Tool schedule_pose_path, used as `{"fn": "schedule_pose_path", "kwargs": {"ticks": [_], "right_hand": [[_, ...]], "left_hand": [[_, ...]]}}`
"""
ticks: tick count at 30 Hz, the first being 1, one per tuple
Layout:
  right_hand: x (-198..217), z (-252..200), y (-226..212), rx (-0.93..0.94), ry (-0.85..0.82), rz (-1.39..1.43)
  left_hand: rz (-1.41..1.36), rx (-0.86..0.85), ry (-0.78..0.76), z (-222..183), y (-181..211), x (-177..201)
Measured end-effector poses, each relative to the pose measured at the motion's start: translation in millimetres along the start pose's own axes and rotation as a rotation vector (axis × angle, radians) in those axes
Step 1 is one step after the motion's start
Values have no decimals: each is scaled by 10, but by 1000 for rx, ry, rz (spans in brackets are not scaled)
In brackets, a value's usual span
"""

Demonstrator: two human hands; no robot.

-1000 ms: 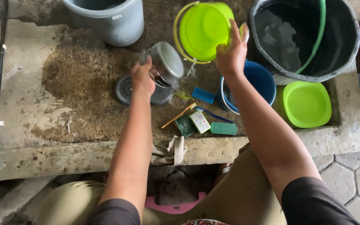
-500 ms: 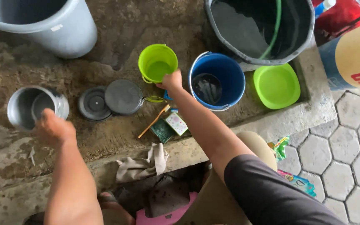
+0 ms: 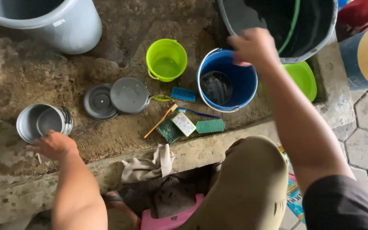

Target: Washing and scrubbing camping pots and lids using a sponge and buckets of water

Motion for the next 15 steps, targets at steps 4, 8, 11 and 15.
{"fn": "schedule_pose_path", "kwargs": {"ticks": [4, 8, 11, 15], "right_hand": [[194, 404, 3088, -157, 334, -359], [332, 261, 4044, -413, 361, -470], [53, 218, 3888, -606, 394, -170], [-240, 66, 3696, -781, 390, 138]], "left_hand": [[-9, -42, 24, 85, -163, -98], [-263, -254, 405, -6, 96, 383], [-467, -304, 97, -79, 564, 833], [-550, -553, 269, -432, 940, 1090]]}}
Point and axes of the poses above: each hand's wrist, its own z-axis towards the middle knuckle, its own x-axis out of the back of the hand, y = z × x, the point moved 2 cm from there along z, towards the middle knuckle, and after that the axes turned 12 degrees about x, right-handed, at the moved point
